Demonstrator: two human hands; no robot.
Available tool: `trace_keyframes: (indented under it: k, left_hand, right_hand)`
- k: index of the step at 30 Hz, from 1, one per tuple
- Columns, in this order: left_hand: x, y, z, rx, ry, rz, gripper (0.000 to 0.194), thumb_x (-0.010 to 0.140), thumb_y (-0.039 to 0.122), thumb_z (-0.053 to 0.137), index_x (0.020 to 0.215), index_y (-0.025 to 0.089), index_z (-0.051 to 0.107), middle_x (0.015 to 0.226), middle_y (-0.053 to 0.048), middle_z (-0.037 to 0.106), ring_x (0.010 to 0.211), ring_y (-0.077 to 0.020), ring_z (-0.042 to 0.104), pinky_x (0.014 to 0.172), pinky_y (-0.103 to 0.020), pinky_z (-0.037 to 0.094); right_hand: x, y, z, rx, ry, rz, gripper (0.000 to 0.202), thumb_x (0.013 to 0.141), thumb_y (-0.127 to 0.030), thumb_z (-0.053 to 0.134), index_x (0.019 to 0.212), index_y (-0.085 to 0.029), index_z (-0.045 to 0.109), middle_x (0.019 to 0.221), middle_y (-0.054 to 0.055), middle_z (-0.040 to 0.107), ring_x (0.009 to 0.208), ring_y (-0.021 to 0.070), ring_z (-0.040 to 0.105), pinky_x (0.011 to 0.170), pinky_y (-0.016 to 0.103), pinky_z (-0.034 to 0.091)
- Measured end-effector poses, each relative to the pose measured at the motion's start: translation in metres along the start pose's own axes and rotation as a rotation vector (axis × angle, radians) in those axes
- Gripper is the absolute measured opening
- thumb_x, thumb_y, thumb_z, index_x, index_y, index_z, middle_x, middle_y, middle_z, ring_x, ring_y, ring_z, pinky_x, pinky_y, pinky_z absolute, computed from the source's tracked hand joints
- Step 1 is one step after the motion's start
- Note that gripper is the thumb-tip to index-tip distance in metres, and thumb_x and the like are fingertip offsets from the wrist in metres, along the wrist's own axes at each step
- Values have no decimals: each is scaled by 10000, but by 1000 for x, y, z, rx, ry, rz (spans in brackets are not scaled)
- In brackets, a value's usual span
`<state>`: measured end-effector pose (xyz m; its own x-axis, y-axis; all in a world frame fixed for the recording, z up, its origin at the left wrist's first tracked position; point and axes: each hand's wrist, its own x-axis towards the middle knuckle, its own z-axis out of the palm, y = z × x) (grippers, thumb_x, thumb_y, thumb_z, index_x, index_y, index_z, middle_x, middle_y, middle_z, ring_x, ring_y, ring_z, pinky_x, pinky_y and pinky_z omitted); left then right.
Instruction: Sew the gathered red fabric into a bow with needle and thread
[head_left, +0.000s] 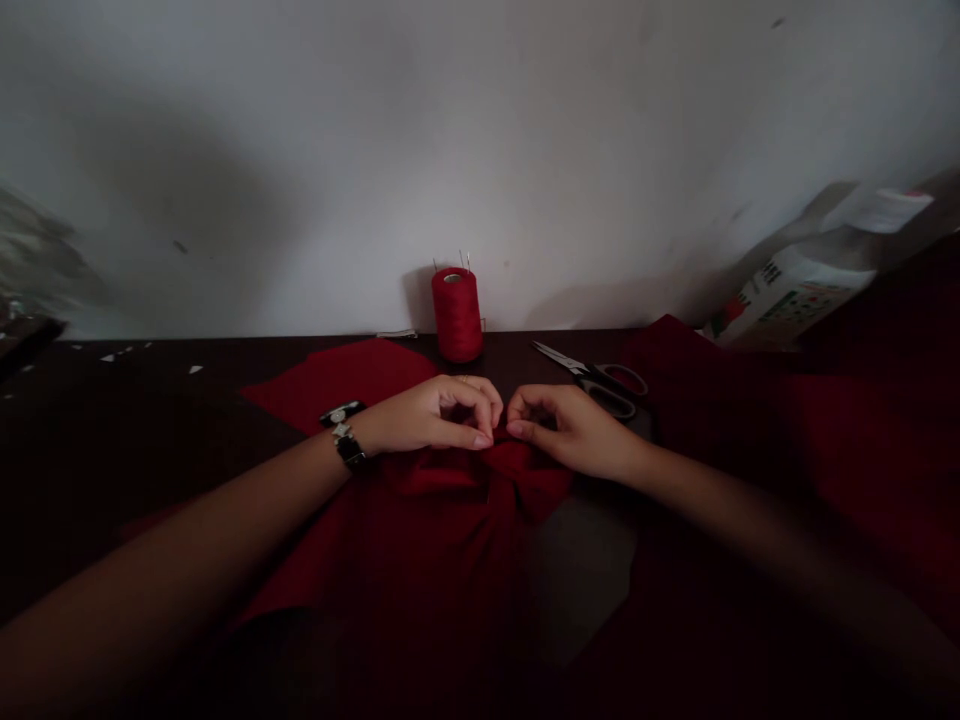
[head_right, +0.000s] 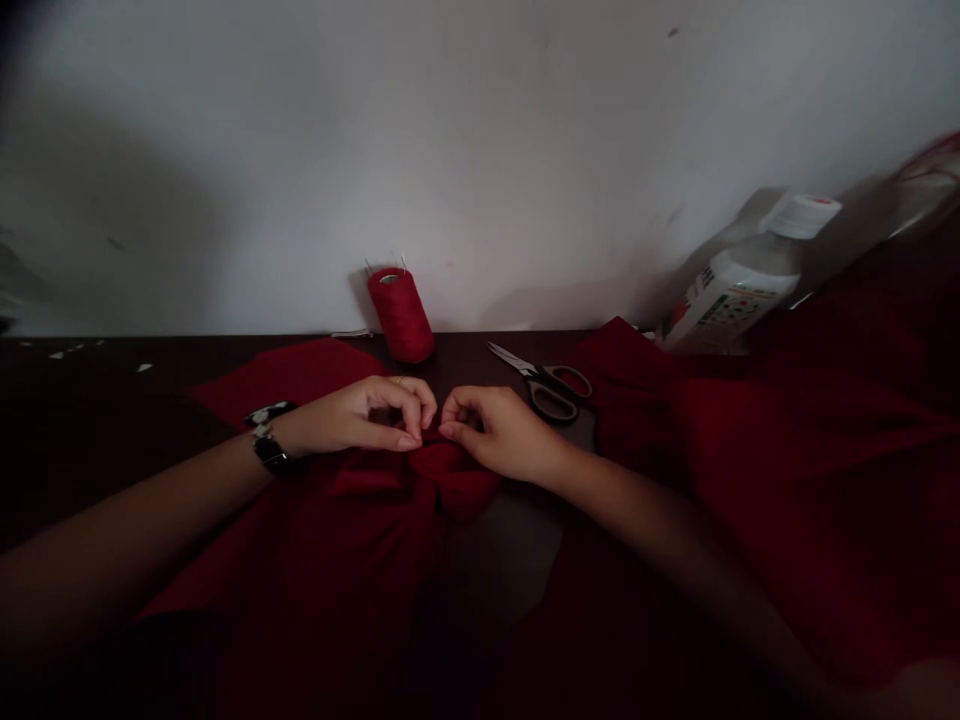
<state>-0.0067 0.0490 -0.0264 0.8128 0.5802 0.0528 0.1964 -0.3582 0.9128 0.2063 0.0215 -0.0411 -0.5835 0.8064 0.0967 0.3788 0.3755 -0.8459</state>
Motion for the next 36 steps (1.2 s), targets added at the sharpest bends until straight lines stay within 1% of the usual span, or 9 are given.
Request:
trace_keyframes:
  k: [2,4,6,8,14,24,27,33,36]
  left_hand:
    - [0,-1,0,-46,-21,3,73,777,127,654,705,126,662,872,-41,618,806,-109,578,749,-217,479]
    - [-1,-2,0,-147,-46,-60,66,791,151,642,732,121,648,874,-54,643,711,-95,571,576,-169,463]
    - [-2,-3,1,-244,-61,-137,83,803,182,635,753,116,634,882,-62,661,570,-58,519,427,-130,379]
    - [-3,-3,1,-297,-55,-184,105,804,196,639,747,109,625,865,-54,667,467,-19,448,382,-119,333]
    - [-2,-3,-1,-345,-38,-252,121,763,196,675,708,98,627,793,-39,665,425,-2,426,384,-115,325]
    - [-1,-5,-6,-320,-135,-275,113,744,184,681,681,105,629,754,-39,661,437,-12,413,398,-130,303]
    - [-2,-3,-5,-335,-119,-271,151,754,208,683,681,99,607,751,-39,651,441,-12,412,401,-130,308]
    - [-4,0,4,-317,25,-261,197,807,274,649,740,115,556,827,-25,633,457,-11,441,418,-133,359]
    - [-4,2,10,-282,89,-282,205,792,289,666,755,111,572,781,-15,628,460,-14,440,414,-130,346]
  right_hand:
    - [-1,-1,2,-61,16,3,71,822,-149,572,765,-137,614,676,-3,593,605,96,486,607,221,376]
    - [-2,-2,3,-128,30,1,68,810,-123,572,758,-143,612,655,-11,587,578,91,473,592,219,364]
    - [-2,-2,4,-179,29,-9,76,808,-110,564,754,-151,600,657,-11,587,577,93,473,589,220,357]
    - [-3,-2,4,-221,11,-24,81,816,-108,549,764,-157,586,675,-5,590,595,101,482,592,224,353]
    - [-4,-4,2,-353,-63,-50,98,850,-105,492,788,-169,532,744,20,587,650,123,501,621,244,350]
    - [-4,-7,2,-480,-125,-51,120,867,-113,455,768,-174,483,746,27,563,654,132,478,611,256,315]
    - [-3,-5,2,-393,-93,-56,108,868,-111,463,788,-173,498,749,21,565,657,127,477,617,246,325]
    - [0,0,-2,-133,-7,-123,73,893,-172,481,828,-173,515,729,-5,547,638,110,469,615,222,360]
    - [-1,0,-3,-62,7,-148,68,885,-183,507,819,-173,523,737,-5,567,649,107,487,622,220,371]
